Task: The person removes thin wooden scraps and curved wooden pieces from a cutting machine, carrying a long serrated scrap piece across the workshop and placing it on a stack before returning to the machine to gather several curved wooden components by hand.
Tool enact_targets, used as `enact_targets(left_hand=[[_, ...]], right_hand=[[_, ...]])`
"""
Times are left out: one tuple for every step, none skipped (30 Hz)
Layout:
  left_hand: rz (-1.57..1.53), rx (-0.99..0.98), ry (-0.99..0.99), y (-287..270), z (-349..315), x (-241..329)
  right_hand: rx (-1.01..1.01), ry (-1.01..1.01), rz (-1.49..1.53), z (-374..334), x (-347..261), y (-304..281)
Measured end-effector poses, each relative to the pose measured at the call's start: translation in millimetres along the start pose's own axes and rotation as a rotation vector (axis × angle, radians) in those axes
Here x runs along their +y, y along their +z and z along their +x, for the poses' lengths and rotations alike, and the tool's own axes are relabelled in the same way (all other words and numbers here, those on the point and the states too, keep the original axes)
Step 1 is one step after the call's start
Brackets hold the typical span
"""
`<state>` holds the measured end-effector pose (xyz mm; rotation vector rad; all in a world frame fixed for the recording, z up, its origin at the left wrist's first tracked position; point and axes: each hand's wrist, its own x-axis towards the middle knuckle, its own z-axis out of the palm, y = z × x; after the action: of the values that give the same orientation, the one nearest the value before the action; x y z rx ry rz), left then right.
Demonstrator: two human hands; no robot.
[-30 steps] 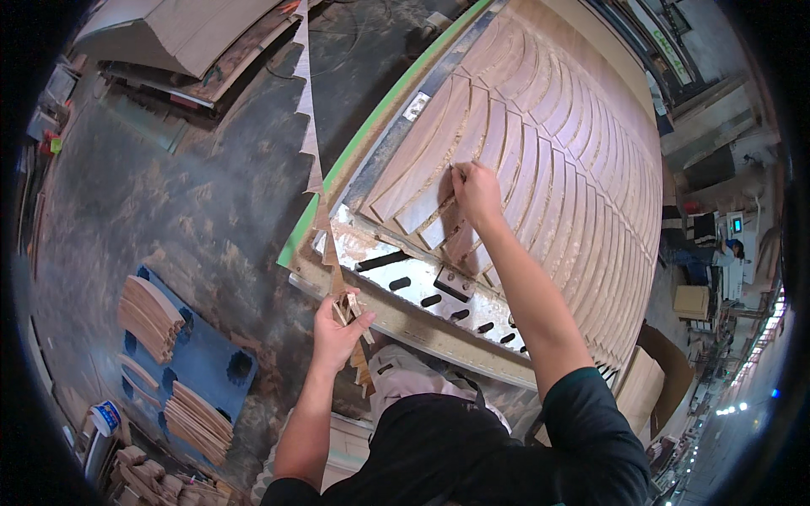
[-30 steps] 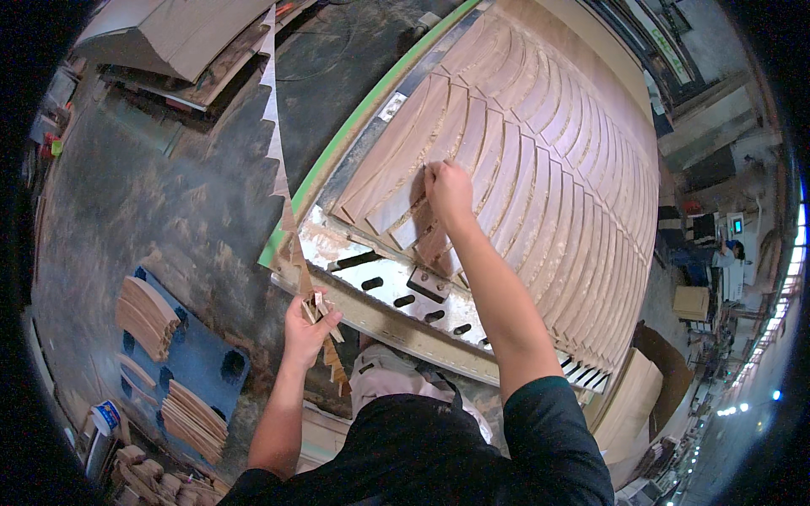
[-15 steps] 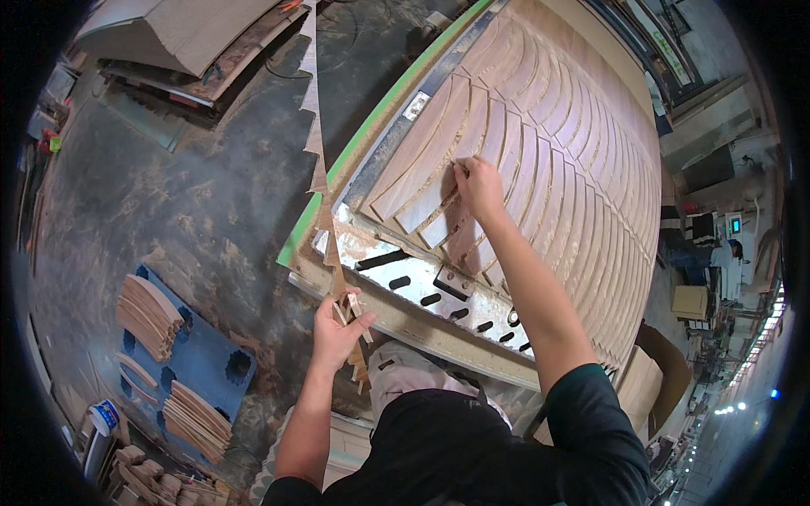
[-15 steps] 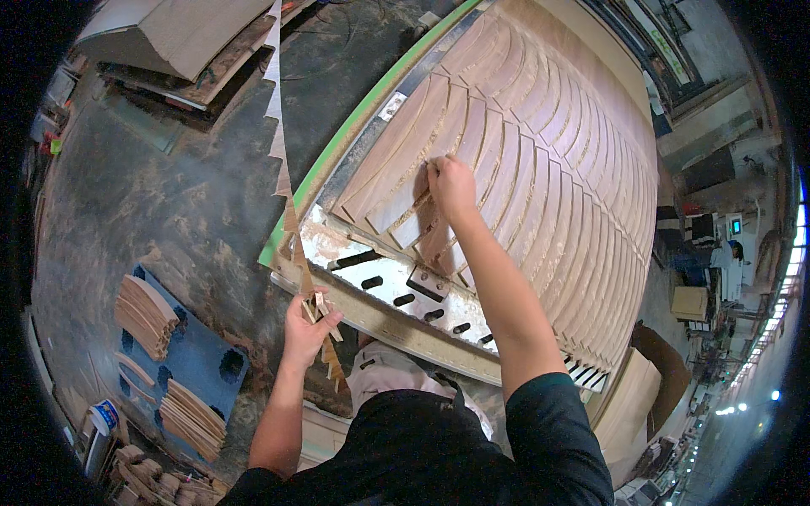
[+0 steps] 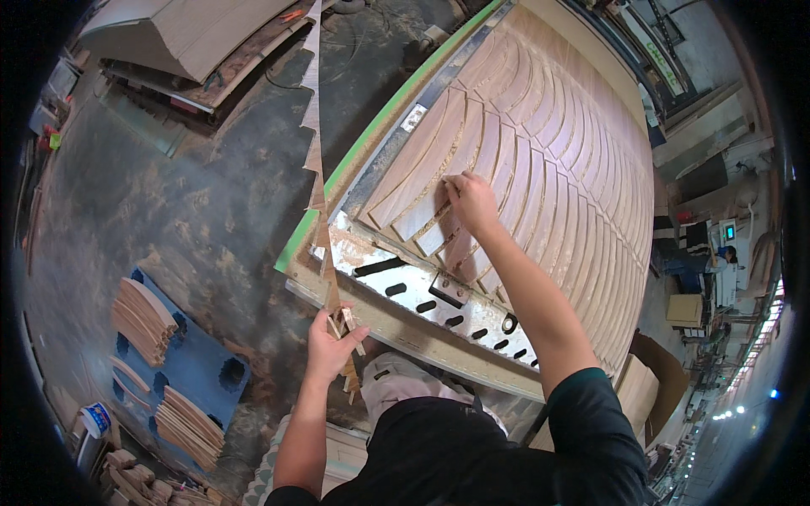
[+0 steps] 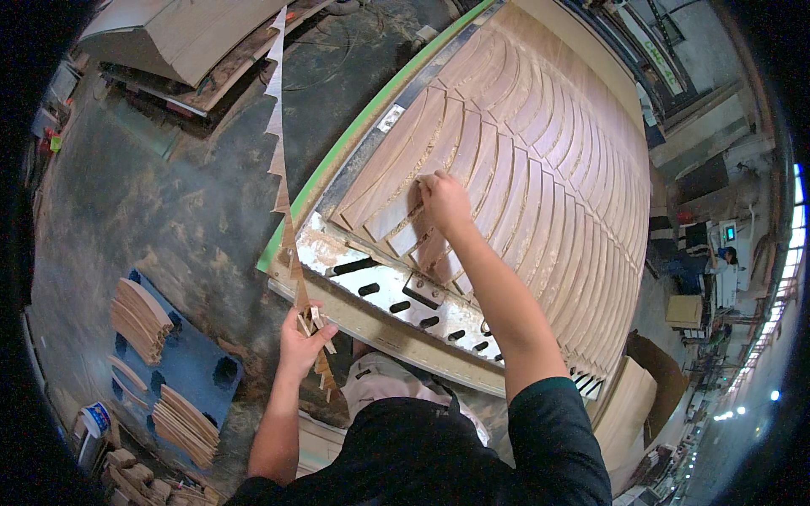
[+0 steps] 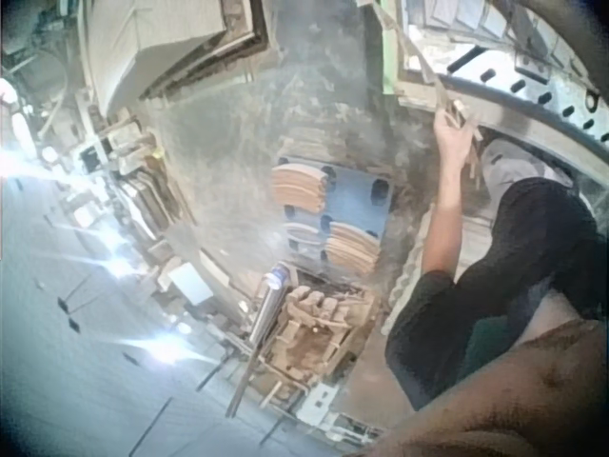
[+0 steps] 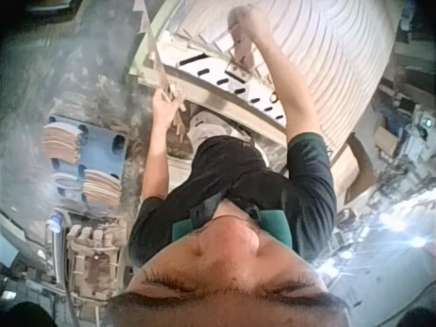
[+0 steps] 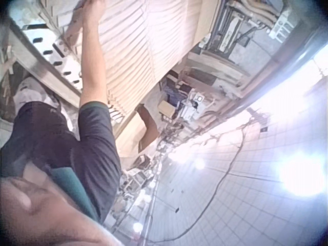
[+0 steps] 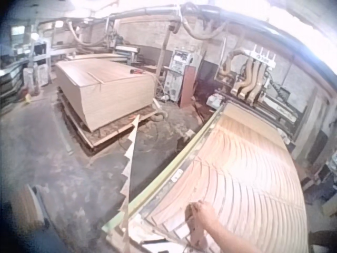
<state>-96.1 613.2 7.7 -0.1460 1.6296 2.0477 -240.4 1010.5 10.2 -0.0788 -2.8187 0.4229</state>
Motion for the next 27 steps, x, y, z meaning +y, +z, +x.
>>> enact_targets(left_hand=[[-0.005, -0.001, 0.006, -0.5, -1.4, -1.3], [-0.01, -0.001, 0.012, -0.8, -2.3, -3.3], [-0.015, -0.002, 0.018, -1.1, -3.7, -4.6], [0.0, 0.004, 0.007, -1.8, -5.8, -4.0], [0.015, 0.01, -0.004, -2.3, -8.8, -2.6], [0.03, 0.015, -0.015, -3.2, -11.1, -1.9], [0.025, 0.013, 0.0, -3.4, -12.4, -3.0], [0.021, 0.011, 0.015, -4.1, -13.4, -4.1], [0.017, 0.008, 0.03, -4.1, -14.1, -4.8], [0.04, 0.01, 0.018, -4.2, -15.5, -1.7], [0.063, 0.011, 0.006, -3.8, -17.8, 2.9], [0.086, 0.012, -0.006, -3.8, -19.3, 5.7], [0.084, 0.015, 0.005, -3.9, -19.7, 5.7], [0.083, 0.019, 0.017, -4.4, -21.6, 4.1], [0.081, 0.023, 0.028, -4.9, -21.8, 3.6], [0.087, 0.02, 0.023, -5.3, -22.3, 3.4], [0.093, 0.017, 0.017, -6.0, -22.3, 3.5], [0.099, 0.014, 0.012, -6.5, -22.8, 3.3], [0.098, 0.016, 0.023, -7.1, -23.4, 3.1], [0.096, 0.017, 0.033, -7.1, -24.2, 2.5], [0.094, 0.018, 0.044, -7.9, -25.6, 2.7], [0.092, 0.021, 0.048, -8.4, -26.6, 2.2], [0.09, 0.025, 0.052, -9.7, -27.7, 1.9], [0.087, 0.029, 0.057, -10.8, -29.0, 1.4], [0.085, 0.026, 0.052, -11.7, -30.2, 1.9], [0.083, 0.022, 0.047, -12.5, -31.8, 2.5], [0.081, 0.019, 0.042, -13.1, -33.4, 2.9]], right_hand=[[0.007, 0.04, 0.001, 2.7, 4.2, -0.1], [0.014, 0.08, 0.002, 8.6, 11.6, -0.5], [0.021, 0.121, 0.003, 11.3, 16.7, -0.5], [0.001, 0.126, 0.01, 13.6, 13.8, -0.1], [-0.026, 0.086, 0.008, 10.2, 9.3, 0.6], [-0.053, 0.046, 0.006, 1.7, 3.8, 1.0], [-0.08, 0.005, -0.002, -1.9, 0.4, -1.3], [-0.042, 0.025, 0.046, -0.7, 3.9, -2.1], [-0.028, 0.062, 0.019, 3.0, 11.7, -1.2], [-0.011, 0.104, -0.005, 8.5, 17.0, -1.9], [0.007, 0.146, -0.029, 10.7, 20.9, -1.6], [-0.021, 0.109, -0.012, 5.8, 21.4, 1.2], [-0.047, 0.065, 0.004, 3.6, 13.7, 0.7], [-0.073, 0.021, 0.02, 3.8, 8.4, -0.5], [-0.056, 0.04, 0.004, 6.7, 7.6, -1.3], [-0.043, 0.063, -0.015, 5.1, 9.7, -1.1], [-0.03, 0.085, -0.033, 3.7, 12.0, -1.1], [-0.014, 0.169, -0.011, 7.8, 16.0, -1.7], [-0.019, 0.147, 0.0, 8.0, 15.6, -1.1], [-0.024, 0.126, 0.012, 8.2, 15.0, -0.2], [-0.028, 0.105, 0.024, 8.3, 14.3, 0.7], [-0.029, 0.074, 0.031, 7.5, 10.9, -1.0], [-0.03, 0.043, 0.039, 3.9, 6.7, -2.4], [-0.031, 0.012, 0.047, 2.3, 2.6, -3.6], [-0.007, 0.083, 0.036, 2.3, 2.5, -2.9], [0.018, 0.154, 0.025, 2.7, 2.3, -1.3], [0.043, 0.225, 0.014, 3.0, 2.3, -0.3]])
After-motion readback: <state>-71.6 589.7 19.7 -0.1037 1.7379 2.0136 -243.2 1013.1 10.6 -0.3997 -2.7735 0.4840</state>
